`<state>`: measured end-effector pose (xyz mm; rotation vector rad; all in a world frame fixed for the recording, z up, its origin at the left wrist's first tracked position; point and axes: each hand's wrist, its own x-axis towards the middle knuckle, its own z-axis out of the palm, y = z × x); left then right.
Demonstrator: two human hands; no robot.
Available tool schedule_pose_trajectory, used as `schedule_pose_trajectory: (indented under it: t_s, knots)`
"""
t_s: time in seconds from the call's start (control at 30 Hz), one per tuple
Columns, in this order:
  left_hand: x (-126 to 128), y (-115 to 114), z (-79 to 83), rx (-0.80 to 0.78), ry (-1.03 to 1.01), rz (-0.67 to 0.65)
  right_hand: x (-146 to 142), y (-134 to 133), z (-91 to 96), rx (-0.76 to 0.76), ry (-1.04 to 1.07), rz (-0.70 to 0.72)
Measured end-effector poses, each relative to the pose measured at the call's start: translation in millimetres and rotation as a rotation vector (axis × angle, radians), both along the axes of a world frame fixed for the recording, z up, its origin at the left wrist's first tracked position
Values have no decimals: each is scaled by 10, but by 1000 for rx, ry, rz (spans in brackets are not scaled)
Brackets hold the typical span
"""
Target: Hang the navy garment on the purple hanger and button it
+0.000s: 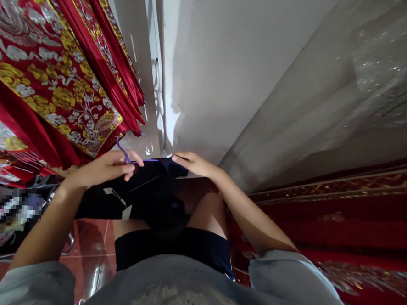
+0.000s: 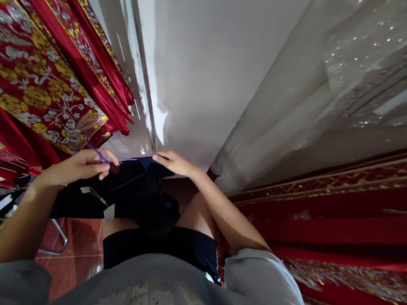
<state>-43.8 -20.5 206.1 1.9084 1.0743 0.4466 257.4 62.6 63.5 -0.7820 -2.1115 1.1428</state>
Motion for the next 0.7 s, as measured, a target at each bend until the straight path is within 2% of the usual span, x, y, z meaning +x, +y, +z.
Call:
schedule_pose_trajectory:
  t_s: [0.13,0.23,0.3,0.37,0.47,0.53,0.6,0.7]
  knots:
    - [-198,306,-119,304,-224,319,276,-39,136,-437,168,14]
    - [-199,467,-188,419,-344,440,352,-125,289,-552,277,-65]
    - [-118,525,-173,488,-394,488,306,-132,393,-509,322,-177]
    - [-24,541,-115,628,-422,547,233,-50,505,-412,478,-321]
    - [85,471,-17,883,-378,614,177,243,702,-244,775,-463]
    - [148,382,-4,989,-301,635,203,489,835,-161,852,-522]
    - [218,306,-62,1019,-193,605,266,699,934,-95,825,-591]
    - [314,302,-270,880,27,451,378,836,943,-4,764,-689]
